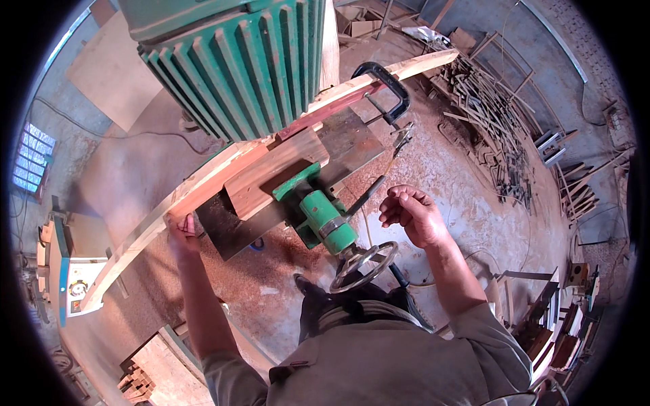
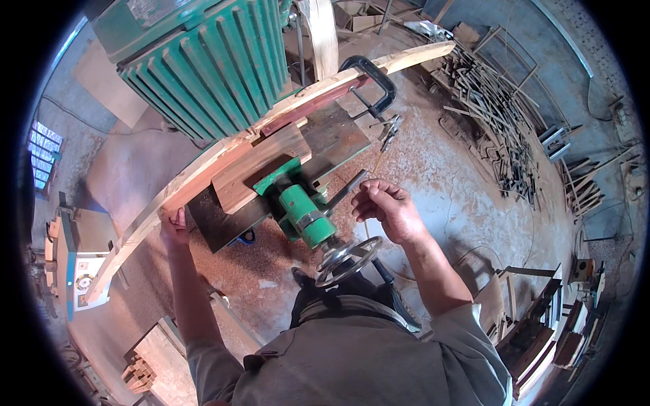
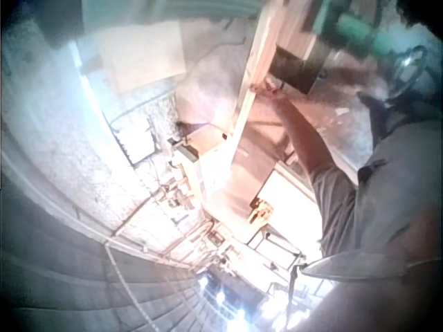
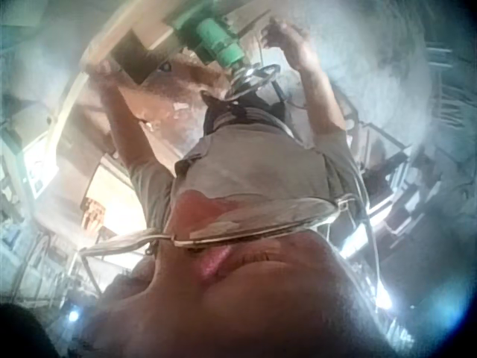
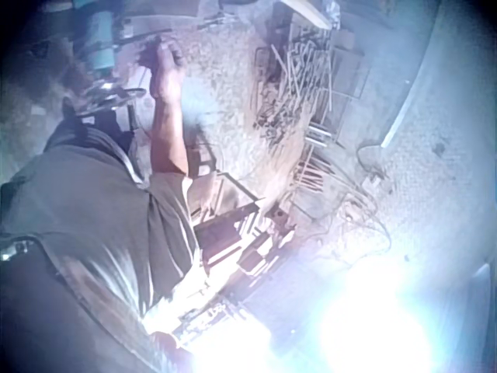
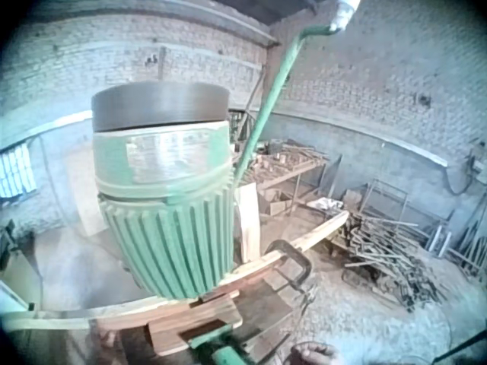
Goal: The person repeatedly picks up wooden planks from a workbench, places them under a green mortising machine, and operates the lever to cut mortises. After each cut, the person removes the plank and returns it to the workbench, repeating the process for multiple pieces.
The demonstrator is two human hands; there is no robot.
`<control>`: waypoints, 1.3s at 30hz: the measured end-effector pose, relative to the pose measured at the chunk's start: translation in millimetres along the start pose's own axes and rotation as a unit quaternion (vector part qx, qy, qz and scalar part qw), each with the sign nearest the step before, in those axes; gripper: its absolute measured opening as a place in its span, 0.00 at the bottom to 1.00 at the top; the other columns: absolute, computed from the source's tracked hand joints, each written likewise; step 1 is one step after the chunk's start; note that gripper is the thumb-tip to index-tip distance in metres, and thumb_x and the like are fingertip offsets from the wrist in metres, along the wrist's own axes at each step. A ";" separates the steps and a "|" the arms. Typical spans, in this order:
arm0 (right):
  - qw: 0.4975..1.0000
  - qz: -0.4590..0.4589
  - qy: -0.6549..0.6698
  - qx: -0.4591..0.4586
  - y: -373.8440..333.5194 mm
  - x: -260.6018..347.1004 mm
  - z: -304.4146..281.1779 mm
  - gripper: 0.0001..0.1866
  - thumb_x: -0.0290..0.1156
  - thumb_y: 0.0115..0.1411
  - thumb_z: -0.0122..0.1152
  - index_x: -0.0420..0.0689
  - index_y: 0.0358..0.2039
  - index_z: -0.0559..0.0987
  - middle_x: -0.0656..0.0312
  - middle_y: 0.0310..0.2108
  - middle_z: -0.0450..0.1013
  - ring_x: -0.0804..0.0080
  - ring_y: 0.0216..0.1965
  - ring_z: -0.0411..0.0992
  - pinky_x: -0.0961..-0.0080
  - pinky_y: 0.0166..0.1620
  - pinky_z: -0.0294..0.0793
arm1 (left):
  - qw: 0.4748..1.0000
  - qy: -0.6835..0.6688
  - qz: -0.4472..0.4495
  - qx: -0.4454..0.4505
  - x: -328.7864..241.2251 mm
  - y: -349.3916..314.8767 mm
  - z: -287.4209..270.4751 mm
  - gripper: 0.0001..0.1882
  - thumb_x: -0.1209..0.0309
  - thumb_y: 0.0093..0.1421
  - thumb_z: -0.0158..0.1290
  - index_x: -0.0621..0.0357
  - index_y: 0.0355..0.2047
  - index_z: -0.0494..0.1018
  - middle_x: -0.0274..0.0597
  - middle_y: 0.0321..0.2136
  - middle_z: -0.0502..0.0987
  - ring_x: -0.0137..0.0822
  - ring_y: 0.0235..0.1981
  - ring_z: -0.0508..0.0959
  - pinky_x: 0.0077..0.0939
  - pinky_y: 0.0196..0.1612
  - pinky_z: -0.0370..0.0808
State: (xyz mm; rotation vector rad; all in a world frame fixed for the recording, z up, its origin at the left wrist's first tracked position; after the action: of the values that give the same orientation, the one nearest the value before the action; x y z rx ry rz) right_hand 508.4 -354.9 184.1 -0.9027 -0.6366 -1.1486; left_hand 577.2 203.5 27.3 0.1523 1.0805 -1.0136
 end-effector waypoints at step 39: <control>0.697 -0.418 -0.574 -0.103 100.1 269.0 101.3 0.18 0.46 0.60 0.52 0.43 0.39 0.72 0.55 0.36 0.72 0.64 0.39 0.71 0.65 0.42 0.71 | 0.997 0.077 -0.007 -0.029 14.0 -55.5 56.1 0.24 0.58 0.62 0.46 0.54 0.56 0.61 0.46 0.45 0.73 0.39 0.42 0.77 0.30 0.42 0.73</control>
State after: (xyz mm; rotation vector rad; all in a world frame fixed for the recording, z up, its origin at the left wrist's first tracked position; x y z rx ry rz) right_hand 687.7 -385.2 428.2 -1.6013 -2.1594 -1.3519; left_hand 574.0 132.5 64.2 0.1783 1.2518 -0.9938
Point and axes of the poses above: each hand's wrist, its own y-axis towards the middle knuckle, its own z-axis out of the palm, x = y × z, the point moved 7 cm from there along y, towards the middle knuckle
